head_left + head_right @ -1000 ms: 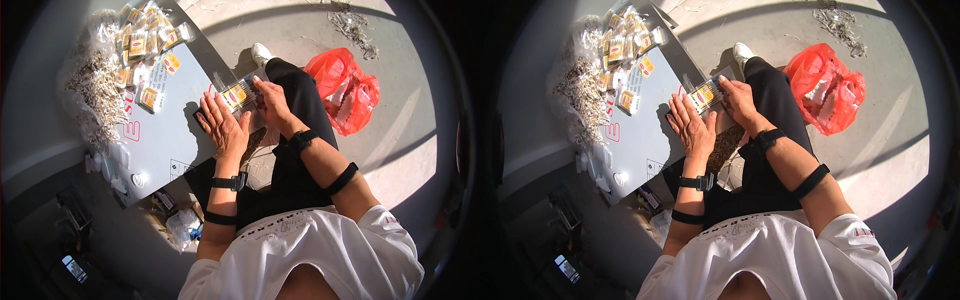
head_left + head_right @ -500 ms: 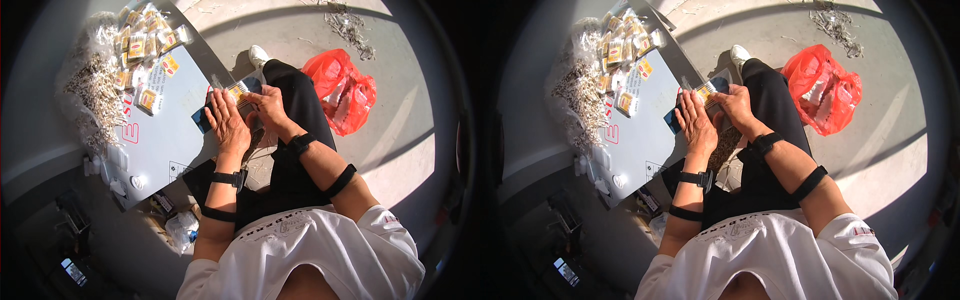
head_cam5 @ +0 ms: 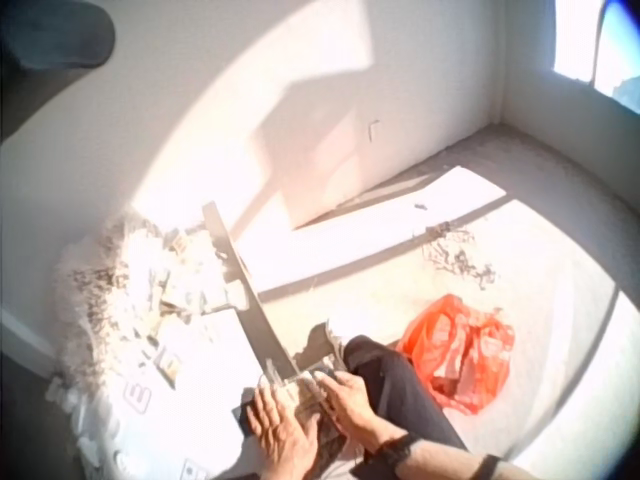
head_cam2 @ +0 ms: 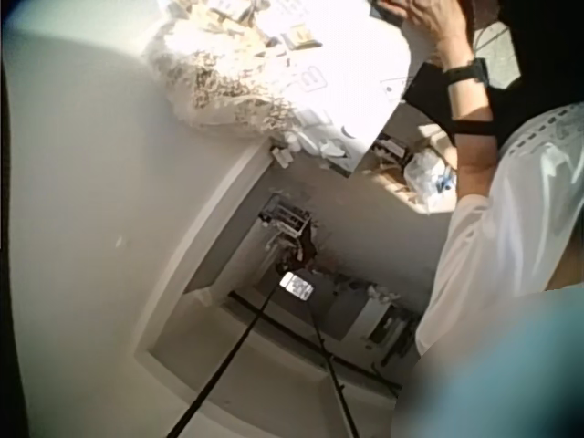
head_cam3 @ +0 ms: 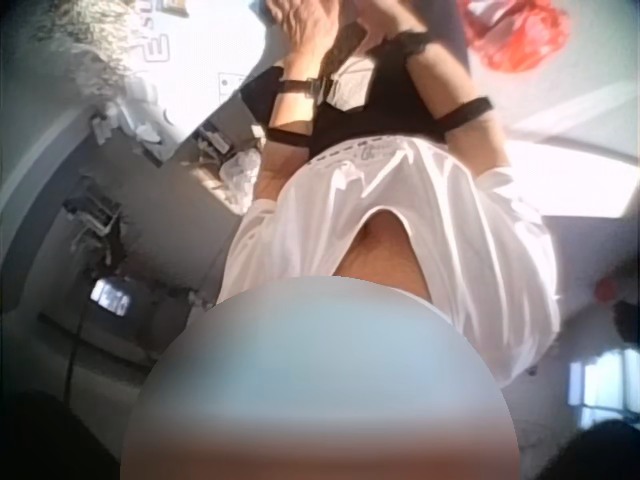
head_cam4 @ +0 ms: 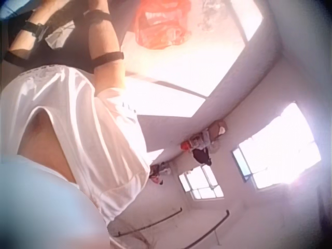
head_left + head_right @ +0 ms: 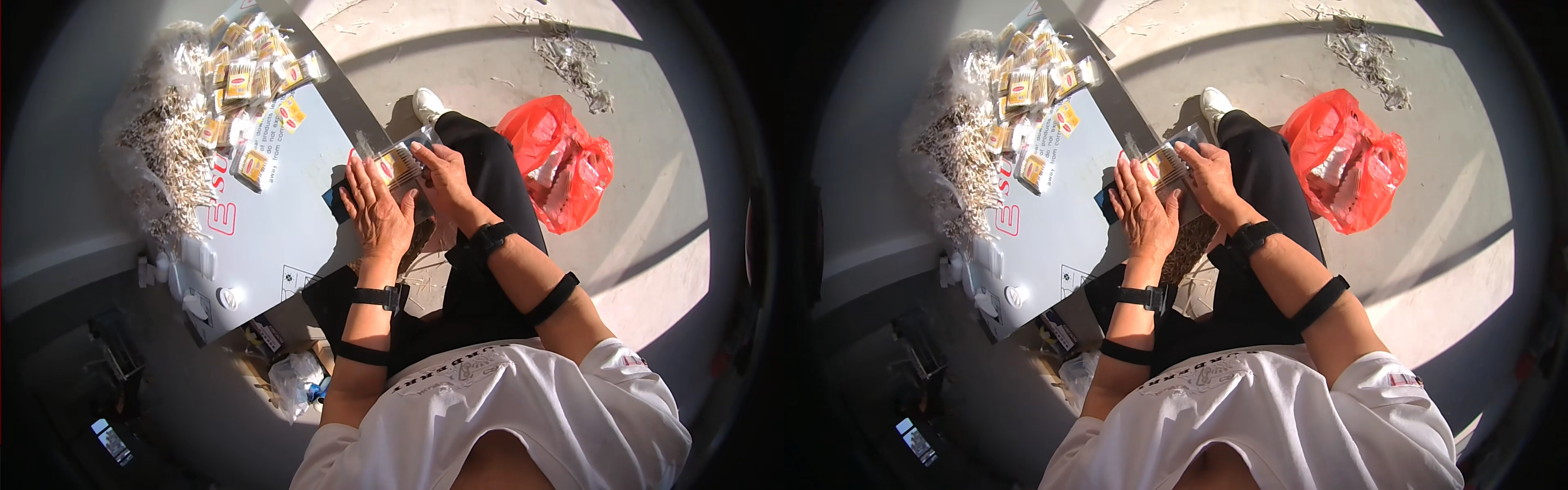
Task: Packaging small bunches of toothpicks into individual plastic bags.
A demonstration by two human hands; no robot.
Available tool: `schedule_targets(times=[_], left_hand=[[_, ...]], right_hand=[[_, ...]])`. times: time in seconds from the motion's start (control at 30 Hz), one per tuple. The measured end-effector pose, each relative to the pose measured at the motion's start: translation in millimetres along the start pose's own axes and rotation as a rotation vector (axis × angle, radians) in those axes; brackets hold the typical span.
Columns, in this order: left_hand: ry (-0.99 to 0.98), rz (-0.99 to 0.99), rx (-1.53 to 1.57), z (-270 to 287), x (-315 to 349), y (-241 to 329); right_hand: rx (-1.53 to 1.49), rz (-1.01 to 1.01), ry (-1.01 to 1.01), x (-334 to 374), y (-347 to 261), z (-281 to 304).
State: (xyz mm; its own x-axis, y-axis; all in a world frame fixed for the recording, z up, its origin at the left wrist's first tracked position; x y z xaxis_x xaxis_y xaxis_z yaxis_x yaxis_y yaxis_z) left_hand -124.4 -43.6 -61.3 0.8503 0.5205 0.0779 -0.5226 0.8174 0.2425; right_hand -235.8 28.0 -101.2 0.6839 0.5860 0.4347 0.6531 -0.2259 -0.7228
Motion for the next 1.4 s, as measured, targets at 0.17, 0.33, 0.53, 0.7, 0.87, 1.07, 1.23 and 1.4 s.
schedule_targets(times=[0.17,0.33,0.53,0.7,0.87,1.07,1.23,1.4], left_hand=[[0.015,0.084,-0.047,-1,1,-8],[-0.055,0.095,-0.025,-4,-3,-7],[-0.031,0.121,0.028,-2,-1,-6],[-0.027,0.099,-0.013,-3,5,-12],[-0.05,0.077,0.007,0,5,-10],[0.231,0.121,0.145,21,2,-59],[0.444,0.286,0.164,64,-15,-152],[0.355,0.382,0.336,76,-64,-203]], right_hand=[[0.049,-0.039,-0.03,2,-5,6],[0.07,-0.007,-0.044,-1,0,5],[0.042,0.031,-0.032,2,-3,4],[0.196,-0.015,-0.049,1,-9,8],[0.042,-0.042,-0.056,0,0,5],[0.702,0.398,0.13,-6,-24,37],[1.133,0.838,0.069,38,-58,-33],[1.022,0.487,-0.353,37,-19,-71]])
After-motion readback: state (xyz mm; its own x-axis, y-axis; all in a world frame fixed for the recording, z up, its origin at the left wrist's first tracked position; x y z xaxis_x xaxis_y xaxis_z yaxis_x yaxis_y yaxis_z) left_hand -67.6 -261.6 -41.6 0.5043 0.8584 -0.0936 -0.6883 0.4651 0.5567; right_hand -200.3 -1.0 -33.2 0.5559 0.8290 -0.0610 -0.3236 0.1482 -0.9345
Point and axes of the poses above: each hand's wrist, its own x-axis away from the middle knuckle, its own z-axis out of the back of the hand, y = z × x, the point moved 4 cm from there along -x, towards the middle knuckle, and after that the axes turned 9 degrees about -y, right-handed, at the moved point
